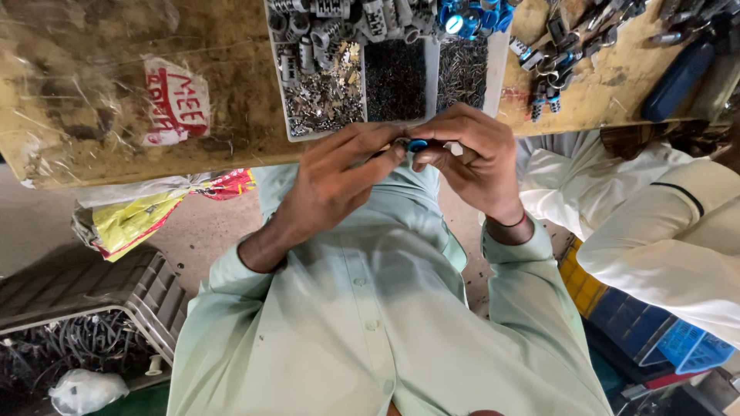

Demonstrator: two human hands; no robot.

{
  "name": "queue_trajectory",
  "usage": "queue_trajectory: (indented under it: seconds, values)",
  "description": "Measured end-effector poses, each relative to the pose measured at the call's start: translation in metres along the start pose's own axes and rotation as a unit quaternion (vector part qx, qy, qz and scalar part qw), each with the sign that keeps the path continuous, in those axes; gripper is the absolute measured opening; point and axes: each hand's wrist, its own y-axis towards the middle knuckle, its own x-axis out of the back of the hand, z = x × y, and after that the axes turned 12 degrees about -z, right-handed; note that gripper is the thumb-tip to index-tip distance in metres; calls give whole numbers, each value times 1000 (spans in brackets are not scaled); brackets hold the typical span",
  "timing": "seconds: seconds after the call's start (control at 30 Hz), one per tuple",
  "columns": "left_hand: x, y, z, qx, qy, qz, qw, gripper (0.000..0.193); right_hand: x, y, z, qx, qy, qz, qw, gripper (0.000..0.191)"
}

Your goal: The person assembles lock cylinders by hand at a workbench. They repeatedly pick small metal pins and springs from a tray, insert them into a cylinder, and place the completed unit on the table. The process is repeated multiple times with consistent hand movements.

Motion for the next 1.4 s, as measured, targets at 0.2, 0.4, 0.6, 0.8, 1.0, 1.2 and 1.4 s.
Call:
queue_trajectory:
  seconds: [0.2,0.4,0.6,0.8,1.0,1.2,1.4]
  values:
    - [-1,3,0,-50,46,17,998,22,6,1,8,-49,67,40,996,22]
    - [-1,1,0,-73,84,31,993,21,9,5,6,-162,191,40,967,20]
    - [2,-4,0,-117,139,63,981,26,6,8,-3,-196,148,80,966,24]
    - [-7,-5,2,-46,-34,71,996,54,18,6,-16,-228,164,186,942,41]
    - [-25,-9,1,52,-112,36,992,50,5,-14,-16,-273,319,114,901,45]
    - [-20,-5,0,48,-83,-29,995,34,85,-23,-40,-45,-249,-126,959,18]
    - [-16,2,5,87,-73,-13,993,33,138,-37,-80,32,-477,-191,857,37]
